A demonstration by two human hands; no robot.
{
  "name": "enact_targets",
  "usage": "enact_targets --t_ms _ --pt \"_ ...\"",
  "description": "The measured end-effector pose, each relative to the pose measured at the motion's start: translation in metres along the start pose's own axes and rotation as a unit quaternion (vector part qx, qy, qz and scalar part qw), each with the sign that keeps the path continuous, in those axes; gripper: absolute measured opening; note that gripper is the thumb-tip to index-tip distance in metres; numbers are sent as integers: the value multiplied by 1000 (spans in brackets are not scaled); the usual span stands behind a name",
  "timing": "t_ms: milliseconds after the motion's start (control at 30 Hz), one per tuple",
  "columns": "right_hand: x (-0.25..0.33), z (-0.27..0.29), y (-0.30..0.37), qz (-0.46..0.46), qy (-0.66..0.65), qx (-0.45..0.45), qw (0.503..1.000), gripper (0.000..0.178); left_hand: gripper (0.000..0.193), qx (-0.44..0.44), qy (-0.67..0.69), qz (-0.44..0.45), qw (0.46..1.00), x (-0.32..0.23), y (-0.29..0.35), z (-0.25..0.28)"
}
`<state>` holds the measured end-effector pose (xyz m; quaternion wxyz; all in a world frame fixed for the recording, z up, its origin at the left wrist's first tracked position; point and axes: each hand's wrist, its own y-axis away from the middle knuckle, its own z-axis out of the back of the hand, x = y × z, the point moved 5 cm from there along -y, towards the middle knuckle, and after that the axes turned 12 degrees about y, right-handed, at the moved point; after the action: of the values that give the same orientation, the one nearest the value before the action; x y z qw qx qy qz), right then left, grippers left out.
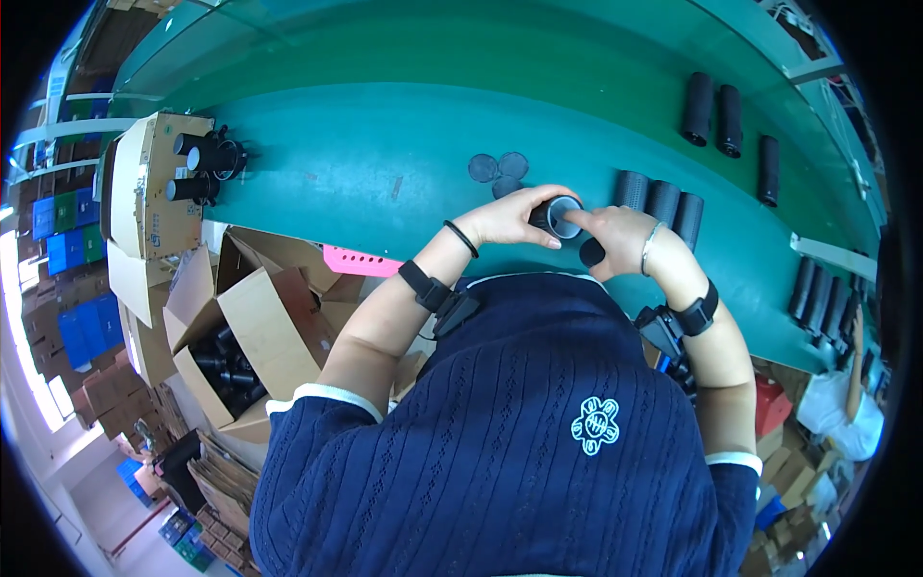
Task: The person fits caps onto cylinders by hand, moves the capped cylinders aside, and then gathers several cylinders together to place them into a cardboard box. After filling the box, the person returns to the workstation to continue fitting caps onto the remaining cylinders.
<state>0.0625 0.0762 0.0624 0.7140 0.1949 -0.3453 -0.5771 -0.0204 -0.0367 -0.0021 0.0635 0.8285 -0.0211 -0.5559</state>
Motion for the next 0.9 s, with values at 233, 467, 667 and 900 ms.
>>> enact_targets --t_ms 233,467,667,900 --pt "-39 1 33 66 -414 -181 890 58 69 -81 -44 -46 995 6 -9 -1" --pt "-51 -44 18 84 -694 -284 656 59 72 -134 -222 -12 966 19 -26 -11" --pt "-46 -42 29 45 -591 -288 752 64 73 -130 -275 -6 952 16 -24 -17" --pt "-14 -4 31 -5 -120 -182 976 72 69 -58 -209 -33 976 14 -19 -10"
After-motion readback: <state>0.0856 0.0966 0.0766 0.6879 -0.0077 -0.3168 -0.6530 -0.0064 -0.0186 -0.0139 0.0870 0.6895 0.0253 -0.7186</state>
